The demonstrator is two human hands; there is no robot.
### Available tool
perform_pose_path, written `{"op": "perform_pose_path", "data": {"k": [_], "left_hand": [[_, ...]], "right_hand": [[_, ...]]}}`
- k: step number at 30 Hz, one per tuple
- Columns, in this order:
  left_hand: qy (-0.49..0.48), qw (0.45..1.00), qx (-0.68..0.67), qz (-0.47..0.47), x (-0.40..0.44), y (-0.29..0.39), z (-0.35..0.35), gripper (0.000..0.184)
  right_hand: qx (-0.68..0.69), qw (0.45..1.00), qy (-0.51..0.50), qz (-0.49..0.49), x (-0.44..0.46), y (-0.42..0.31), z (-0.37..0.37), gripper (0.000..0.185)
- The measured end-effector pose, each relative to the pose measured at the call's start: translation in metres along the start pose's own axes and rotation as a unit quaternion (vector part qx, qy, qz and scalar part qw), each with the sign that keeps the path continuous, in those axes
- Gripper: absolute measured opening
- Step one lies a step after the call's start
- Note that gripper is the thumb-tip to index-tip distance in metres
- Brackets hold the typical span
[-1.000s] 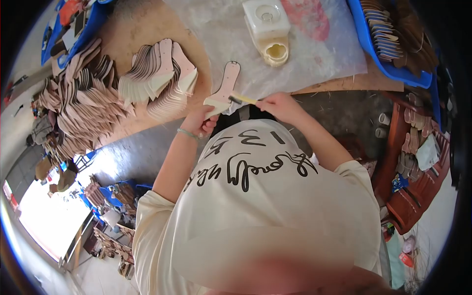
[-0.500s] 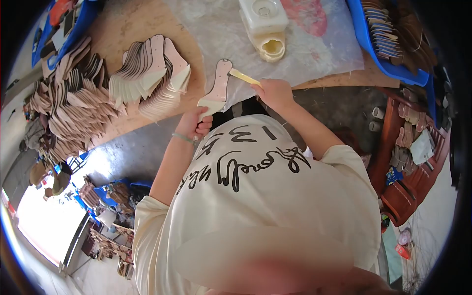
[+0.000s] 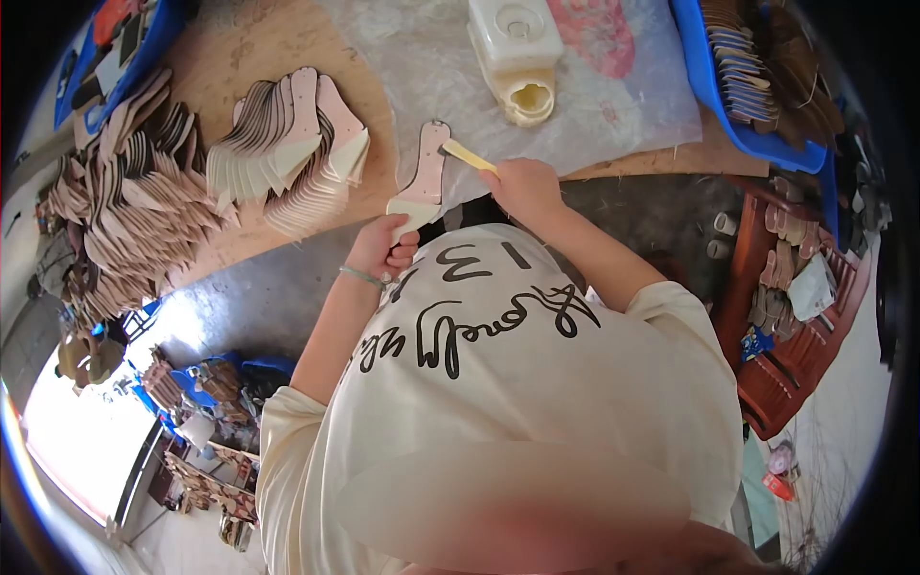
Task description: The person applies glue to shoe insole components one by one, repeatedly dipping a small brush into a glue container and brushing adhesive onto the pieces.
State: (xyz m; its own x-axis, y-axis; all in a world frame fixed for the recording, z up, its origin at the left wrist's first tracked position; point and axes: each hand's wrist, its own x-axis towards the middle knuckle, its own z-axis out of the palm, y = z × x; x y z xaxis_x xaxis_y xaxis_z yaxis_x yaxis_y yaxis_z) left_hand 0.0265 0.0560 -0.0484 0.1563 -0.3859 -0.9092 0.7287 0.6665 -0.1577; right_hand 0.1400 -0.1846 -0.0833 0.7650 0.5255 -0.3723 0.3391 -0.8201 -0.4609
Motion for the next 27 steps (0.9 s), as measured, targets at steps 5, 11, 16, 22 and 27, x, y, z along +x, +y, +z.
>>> {"op": "perform_pose_path", "data": {"k": [5,11,16,22,27], "left_hand": [[-0.003,1.000,-0.007,0.016,-0.003,-0.002,0.002,0.016],[-0.032,0.999,0.013,-0.012,0.000,0.001,-0.008,0.015],[0.004,0.998,0.056,0.022,-0.004,0.000,-0.002,0.014],[0.021,0.993,0.100,0.050,-0.007,-0.006,0.002,0.014],[0.019,0.986,0.131,0.100,-0.002,-0.012,0.004,0.013]], "right_hand": [[-0.048,0.998,0.034,-0.011,0.031,0.001,0.004,0.030],[-0.075,0.994,0.048,-0.069,0.063,0.003,0.015,0.027],[-0.091,0.991,0.017,-0.100,0.071,-0.004,0.010,0.030],[-0.048,0.986,-0.044,-0.153,0.045,-0.021,0.004,0.036],[-0.017,0.977,-0.114,-0.182,0.014,-0.030,0.013,0.038]]}}
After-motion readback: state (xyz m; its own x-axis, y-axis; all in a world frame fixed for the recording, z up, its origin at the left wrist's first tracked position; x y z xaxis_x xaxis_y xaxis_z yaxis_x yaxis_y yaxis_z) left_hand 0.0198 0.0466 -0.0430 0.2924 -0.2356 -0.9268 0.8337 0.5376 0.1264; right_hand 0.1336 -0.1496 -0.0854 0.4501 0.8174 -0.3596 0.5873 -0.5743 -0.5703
